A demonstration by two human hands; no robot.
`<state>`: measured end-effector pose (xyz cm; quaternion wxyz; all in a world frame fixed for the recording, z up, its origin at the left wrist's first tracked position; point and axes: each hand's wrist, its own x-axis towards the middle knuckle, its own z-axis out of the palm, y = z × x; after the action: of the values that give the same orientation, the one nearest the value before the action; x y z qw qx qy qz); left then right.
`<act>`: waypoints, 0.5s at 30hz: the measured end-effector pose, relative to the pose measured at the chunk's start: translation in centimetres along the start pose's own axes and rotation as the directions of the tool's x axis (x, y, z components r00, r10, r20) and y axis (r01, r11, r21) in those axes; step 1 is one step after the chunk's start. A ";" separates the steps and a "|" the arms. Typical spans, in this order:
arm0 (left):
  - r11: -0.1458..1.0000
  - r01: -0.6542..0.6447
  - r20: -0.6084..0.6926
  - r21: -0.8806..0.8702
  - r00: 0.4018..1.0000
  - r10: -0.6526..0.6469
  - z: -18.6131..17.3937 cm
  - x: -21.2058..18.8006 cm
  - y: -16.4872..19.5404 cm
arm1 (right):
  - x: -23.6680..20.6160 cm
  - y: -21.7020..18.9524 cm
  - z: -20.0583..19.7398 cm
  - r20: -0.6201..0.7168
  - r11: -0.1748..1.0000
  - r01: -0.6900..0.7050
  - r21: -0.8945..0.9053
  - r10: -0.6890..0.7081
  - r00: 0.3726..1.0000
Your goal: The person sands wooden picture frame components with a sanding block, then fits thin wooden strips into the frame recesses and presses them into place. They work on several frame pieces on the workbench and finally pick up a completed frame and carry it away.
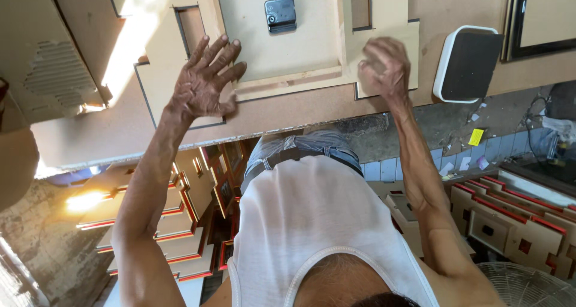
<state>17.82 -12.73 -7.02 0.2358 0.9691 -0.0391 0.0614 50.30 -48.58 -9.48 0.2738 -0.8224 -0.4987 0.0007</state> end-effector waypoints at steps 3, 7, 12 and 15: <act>0.977 0.037 0.057 0.210 0.997 -0.050 0.1 -0.1 0.6 | 2.2 3.0 -1.7 -0.028 0.945 -0.015 -0.326 0.006 1.000; 0.887 -0.032 0.013 0.461 0.999 0.029 0.1 0.1 -1.2 | 1.7 3.7 -3.1 0.039 0.962 -0.097 -0.257 0.111 0.993; 0.846 0.171 -0.293 0.505 0.956 -0.018 -1.3 2.8 -7.5 | -2.7 -2.8 -3.0 0.091 0.961 -0.113 -0.250 0.140 0.986; 0.807 0.423 -0.428 0.413 0.872 -0.238 -1.6 7.7 -9.0 | -5.4 -8.6 -0.7 0.078 0.982 -0.108 -0.154 0.121 0.990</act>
<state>26.24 -4.37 -8.62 -0.0096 0.9603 0.1934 0.2007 40.78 -50.30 -6.46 0.1891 -0.8671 -0.4605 0.0147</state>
